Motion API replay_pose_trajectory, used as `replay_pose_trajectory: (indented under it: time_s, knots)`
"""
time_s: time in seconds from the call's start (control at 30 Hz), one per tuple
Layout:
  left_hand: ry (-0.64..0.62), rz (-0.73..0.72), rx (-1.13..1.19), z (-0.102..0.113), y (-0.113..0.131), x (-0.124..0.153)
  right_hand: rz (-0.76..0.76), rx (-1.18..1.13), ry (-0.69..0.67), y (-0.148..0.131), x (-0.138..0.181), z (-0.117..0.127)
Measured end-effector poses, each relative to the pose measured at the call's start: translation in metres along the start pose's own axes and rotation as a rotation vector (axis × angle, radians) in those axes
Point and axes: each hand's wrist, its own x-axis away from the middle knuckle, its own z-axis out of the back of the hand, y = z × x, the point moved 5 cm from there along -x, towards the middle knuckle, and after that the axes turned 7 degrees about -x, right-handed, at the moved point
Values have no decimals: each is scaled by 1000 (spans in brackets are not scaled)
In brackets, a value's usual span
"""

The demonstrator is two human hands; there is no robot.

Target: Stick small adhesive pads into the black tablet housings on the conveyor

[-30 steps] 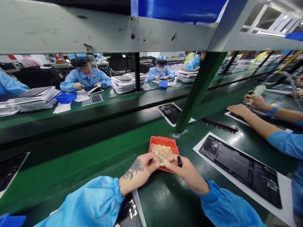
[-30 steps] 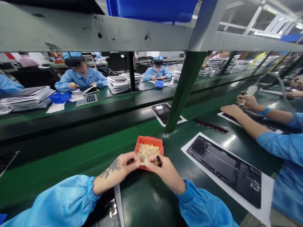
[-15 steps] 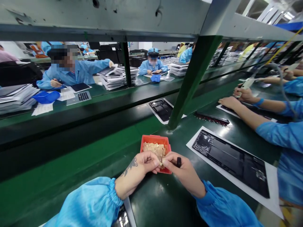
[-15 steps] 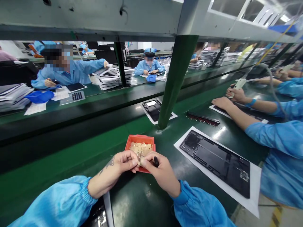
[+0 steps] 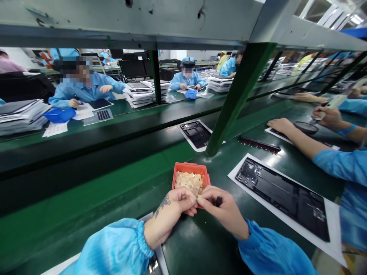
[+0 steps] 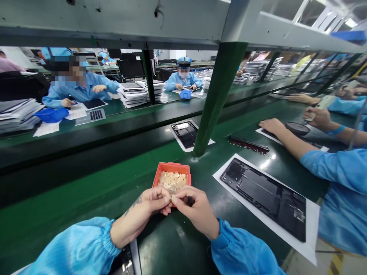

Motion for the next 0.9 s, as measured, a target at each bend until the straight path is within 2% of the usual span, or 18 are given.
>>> replay_pose_trajectory:
  time_s: [0.27, 0.4, 0.57, 0.67, 0.9]
  knots:
    - [97, -178, 6, 6, 10, -1, -91, -57, 66, 7, -3, 4]
    - [77, -204, -140, 6, 10, -2, -115, -79, 60, 10, -2, 3]
    - [114, -201, -320, 8, 8, -2, -108, -93, -3, 8, -1, 0]
    - [94, -188, -334, 10, 9, -2, -117, -99, -21, 7, -2, -1]
    - [-15, -176, -167, 8, 14, -3, -157, -157, 3, 8, -2, 0]
